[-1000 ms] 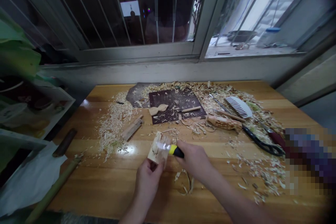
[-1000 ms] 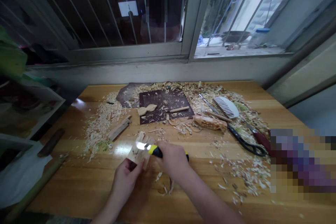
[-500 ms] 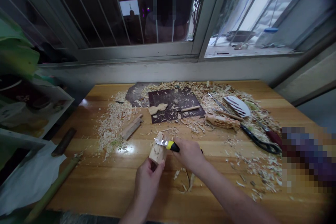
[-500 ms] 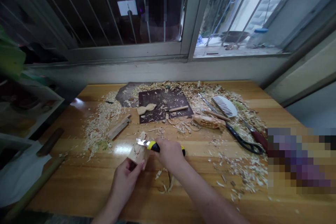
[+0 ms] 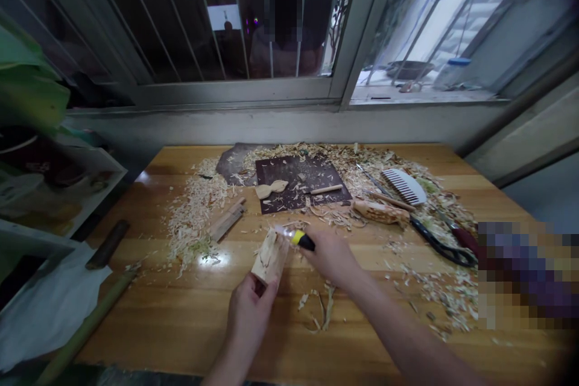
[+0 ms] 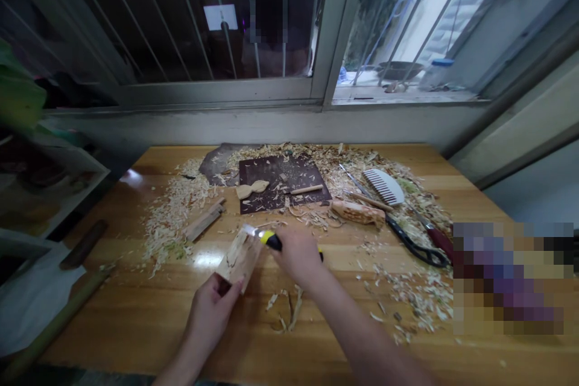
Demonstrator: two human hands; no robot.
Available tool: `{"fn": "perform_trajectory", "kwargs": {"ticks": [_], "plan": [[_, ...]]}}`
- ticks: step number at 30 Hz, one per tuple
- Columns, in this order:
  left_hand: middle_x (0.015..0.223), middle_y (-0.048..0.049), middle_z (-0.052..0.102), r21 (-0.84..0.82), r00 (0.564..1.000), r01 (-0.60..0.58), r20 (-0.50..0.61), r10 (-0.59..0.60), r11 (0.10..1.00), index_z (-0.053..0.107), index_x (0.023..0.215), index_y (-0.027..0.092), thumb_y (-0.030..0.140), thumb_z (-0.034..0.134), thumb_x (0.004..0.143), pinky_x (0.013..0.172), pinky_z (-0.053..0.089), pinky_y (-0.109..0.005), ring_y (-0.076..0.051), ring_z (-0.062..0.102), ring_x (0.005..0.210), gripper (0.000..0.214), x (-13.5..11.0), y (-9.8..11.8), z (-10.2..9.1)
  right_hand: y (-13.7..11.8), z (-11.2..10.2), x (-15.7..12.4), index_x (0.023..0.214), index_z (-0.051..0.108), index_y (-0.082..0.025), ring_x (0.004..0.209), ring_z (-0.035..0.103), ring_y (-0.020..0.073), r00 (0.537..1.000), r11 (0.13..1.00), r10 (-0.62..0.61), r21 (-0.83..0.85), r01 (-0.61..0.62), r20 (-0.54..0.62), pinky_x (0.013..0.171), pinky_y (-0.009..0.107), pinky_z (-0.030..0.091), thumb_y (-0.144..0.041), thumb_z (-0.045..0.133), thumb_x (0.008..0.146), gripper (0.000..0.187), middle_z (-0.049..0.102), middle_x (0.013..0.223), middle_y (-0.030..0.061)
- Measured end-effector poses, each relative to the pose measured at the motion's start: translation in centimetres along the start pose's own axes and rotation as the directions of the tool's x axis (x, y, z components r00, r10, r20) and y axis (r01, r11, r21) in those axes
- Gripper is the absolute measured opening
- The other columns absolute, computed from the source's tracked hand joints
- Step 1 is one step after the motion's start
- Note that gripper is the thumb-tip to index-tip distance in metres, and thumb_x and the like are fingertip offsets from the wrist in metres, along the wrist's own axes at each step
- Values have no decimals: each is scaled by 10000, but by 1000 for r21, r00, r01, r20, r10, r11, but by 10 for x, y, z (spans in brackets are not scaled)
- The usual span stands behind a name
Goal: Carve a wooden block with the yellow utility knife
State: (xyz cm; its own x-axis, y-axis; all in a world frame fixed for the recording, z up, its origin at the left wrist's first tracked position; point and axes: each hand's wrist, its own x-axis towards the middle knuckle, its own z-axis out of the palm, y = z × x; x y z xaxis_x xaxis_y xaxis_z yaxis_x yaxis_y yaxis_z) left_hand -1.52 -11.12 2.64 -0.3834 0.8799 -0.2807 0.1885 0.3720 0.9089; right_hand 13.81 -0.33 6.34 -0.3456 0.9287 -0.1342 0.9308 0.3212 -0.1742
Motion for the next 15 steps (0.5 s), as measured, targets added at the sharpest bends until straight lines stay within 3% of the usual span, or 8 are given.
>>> {"fn": "perform_trajectory", "kwargs": {"ticks": [3,6,10,15], "plan": [[699,-68,686,95,1000,-17,10,16,995,589,754,141,386,536,698,607,443,-261,-210,629,681,257,2,0,-2,-21,5,-22,831,564,-223,717,600,175,984,984,-172,59,169,38,557,228,313,-326,515,742,144,659,784,24],[684,-60,682,141,1000,-25,21,22,990,590,753,159,347,521,704,601,430,-249,-211,630,706,206,2,3,-4,-30,10,-34,846,553,-223,699,600,171,967,967,-245,92,238,72,552,222,315,-330,536,731,158,658,766,19],[702,-64,672,176,997,-73,49,65,982,587,800,160,359,489,727,586,407,-246,-205,619,695,234,1,6,-4,-29,11,-32,849,556,-220,709,597,172,977,979,-202,51,199,71,570,228,321,-280,538,729,136,658,776,30],[588,-35,634,268,996,-92,14,92,959,568,674,163,393,500,719,499,348,-223,-162,564,538,244,-1,7,-3,-22,9,-16,849,571,-223,729,603,184,994,994,-105,4,105,26,562,240,323,-297,511,743,143,662,796,38]]}}
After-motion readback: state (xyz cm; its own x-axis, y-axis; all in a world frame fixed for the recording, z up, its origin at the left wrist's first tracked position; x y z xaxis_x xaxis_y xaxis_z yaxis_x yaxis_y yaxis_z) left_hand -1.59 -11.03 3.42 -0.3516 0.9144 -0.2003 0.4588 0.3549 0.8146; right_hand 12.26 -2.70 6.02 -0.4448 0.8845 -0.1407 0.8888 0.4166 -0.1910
